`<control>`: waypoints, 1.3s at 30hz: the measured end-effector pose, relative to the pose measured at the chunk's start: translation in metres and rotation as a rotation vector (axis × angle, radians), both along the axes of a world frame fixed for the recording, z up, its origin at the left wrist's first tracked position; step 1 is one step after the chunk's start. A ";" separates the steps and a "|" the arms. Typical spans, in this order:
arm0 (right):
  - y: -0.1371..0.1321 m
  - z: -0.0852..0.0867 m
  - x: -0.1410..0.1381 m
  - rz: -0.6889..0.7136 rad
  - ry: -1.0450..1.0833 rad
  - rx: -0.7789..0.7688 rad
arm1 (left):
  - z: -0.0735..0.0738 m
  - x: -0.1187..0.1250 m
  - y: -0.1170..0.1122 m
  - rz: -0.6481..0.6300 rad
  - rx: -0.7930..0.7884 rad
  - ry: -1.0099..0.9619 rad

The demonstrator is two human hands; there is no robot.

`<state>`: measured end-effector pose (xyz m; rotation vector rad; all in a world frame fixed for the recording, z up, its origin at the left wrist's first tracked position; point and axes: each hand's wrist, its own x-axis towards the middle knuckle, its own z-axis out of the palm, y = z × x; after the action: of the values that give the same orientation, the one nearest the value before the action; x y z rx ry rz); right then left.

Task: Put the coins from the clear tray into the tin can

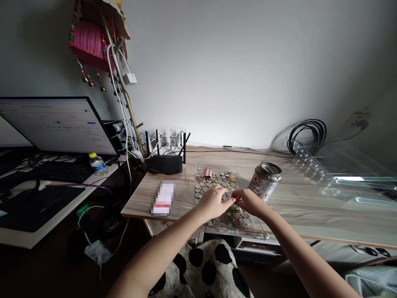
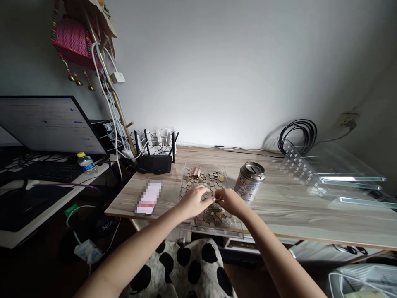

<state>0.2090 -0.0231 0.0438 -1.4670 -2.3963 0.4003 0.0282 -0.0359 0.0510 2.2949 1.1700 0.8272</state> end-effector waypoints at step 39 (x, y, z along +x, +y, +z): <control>-0.001 -0.003 -0.021 0.010 0.257 0.115 | -0.050 -0.007 0.059 -0.114 -0.902 -0.581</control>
<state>0.1875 -0.0242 0.0410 -1.2713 -2.1866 0.4180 0.0211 0.0235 0.0009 1.2551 0.8682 0.6574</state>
